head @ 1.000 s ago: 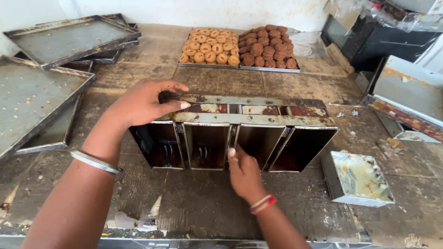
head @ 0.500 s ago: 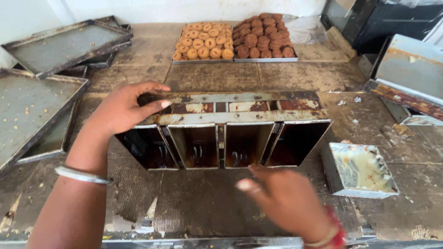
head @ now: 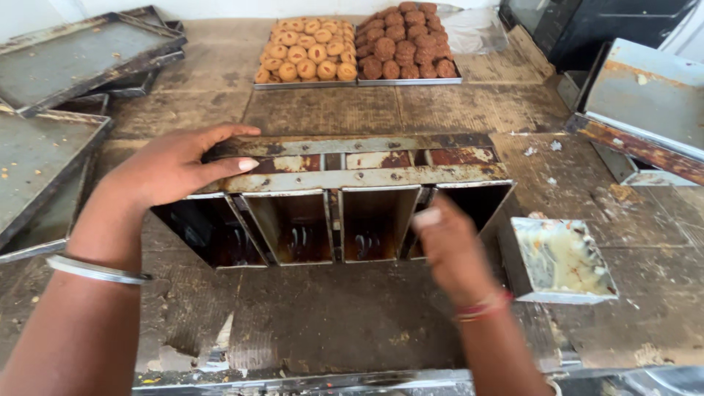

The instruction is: The person greases the inside of several metal baking tins by hand with a white substance from a container.

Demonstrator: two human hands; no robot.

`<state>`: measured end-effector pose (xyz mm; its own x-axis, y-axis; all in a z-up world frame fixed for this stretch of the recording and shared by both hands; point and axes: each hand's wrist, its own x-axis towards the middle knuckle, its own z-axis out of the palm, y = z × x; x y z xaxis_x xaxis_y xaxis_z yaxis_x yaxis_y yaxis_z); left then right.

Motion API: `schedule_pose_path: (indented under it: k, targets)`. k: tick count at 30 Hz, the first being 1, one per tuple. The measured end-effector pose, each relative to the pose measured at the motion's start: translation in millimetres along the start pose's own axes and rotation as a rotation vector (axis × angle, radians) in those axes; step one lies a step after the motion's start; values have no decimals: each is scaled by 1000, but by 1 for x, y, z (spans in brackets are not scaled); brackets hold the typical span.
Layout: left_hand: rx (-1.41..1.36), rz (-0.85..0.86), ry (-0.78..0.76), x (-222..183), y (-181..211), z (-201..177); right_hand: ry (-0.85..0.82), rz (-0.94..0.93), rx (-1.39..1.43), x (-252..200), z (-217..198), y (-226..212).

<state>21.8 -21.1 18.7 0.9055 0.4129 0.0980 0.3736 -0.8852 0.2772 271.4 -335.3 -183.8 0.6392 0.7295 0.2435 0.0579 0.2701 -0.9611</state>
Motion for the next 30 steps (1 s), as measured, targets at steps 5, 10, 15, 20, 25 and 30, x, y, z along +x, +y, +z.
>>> schedule_pose_path:
  k: [5, 10, 15, 20, 25, 30]
  targets:
    - [-25, -10, -36, 2, 3, -7, -335, 85, -772, -16, 11, -45]
    - [-16, -122, -131, 12, 1, -7, 23, -104, -763, -20, 20, -89]
    - [6, -170, -138, 10, 3, -6, 26, -97, -769, -30, 63, -77]
    - [36, -138, -152, 9, -4, -4, -93, -182, -902, -46, 27, -95]
    - [-30, 33, -60, 1, -8, 1, 23, -538, -1348, -58, 53, -70]
    - [3, -125, -85, -1, -2, -4, -91, 159, -1291, -89, 60, -106]
